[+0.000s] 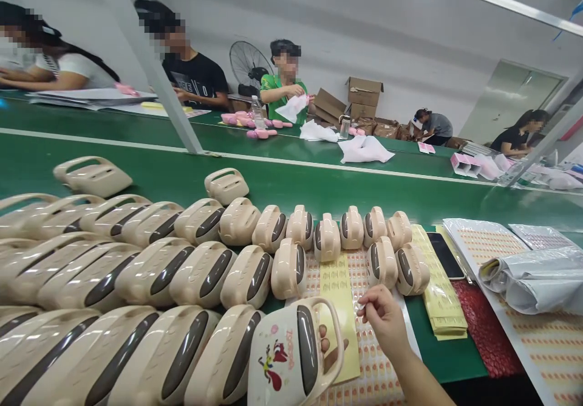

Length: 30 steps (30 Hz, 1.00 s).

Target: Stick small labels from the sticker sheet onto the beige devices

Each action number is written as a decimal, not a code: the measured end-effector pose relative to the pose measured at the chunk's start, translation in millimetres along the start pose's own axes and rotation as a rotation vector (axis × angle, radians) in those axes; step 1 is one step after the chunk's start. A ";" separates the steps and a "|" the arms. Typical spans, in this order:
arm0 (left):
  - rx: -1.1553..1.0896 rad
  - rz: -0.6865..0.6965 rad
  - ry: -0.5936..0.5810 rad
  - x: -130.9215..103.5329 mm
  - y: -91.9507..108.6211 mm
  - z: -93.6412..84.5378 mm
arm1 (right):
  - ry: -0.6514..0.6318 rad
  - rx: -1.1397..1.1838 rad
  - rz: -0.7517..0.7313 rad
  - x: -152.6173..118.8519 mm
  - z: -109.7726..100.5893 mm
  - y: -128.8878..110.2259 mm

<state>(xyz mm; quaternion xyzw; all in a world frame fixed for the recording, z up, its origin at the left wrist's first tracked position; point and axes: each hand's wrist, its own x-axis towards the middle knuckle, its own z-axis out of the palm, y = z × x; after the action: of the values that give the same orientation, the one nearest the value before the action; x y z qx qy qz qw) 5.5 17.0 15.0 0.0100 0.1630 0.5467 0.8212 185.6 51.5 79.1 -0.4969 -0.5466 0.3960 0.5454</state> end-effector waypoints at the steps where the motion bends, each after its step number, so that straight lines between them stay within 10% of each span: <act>1: 0.001 0.007 -0.030 -0.7 0.6 4.2 | 0.001 -0.014 -0.046 -5.3 4.5 1.0; 12: -0.194 0.129 -0.132 -5.2 -5.9 26.1 | -0.045 -0.246 -0.459 -32.8 10.5 12.8; 22: 0.047 0.110 -0.068 -5.1 4.8 2.0 | -0.251 0.074 0.370 -23.4 7.0 9.0; 30: 0.063 0.304 0.038 -6.6 -7.5 2.6 | -0.106 -0.398 0.122 50.5 23.3 17.5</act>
<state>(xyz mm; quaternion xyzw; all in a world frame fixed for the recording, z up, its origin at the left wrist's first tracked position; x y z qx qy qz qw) 10.6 8.5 17.6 0.0497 0.1922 0.6594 0.7251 169.0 106.6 70.1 -0.6056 -0.6108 0.3380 0.3820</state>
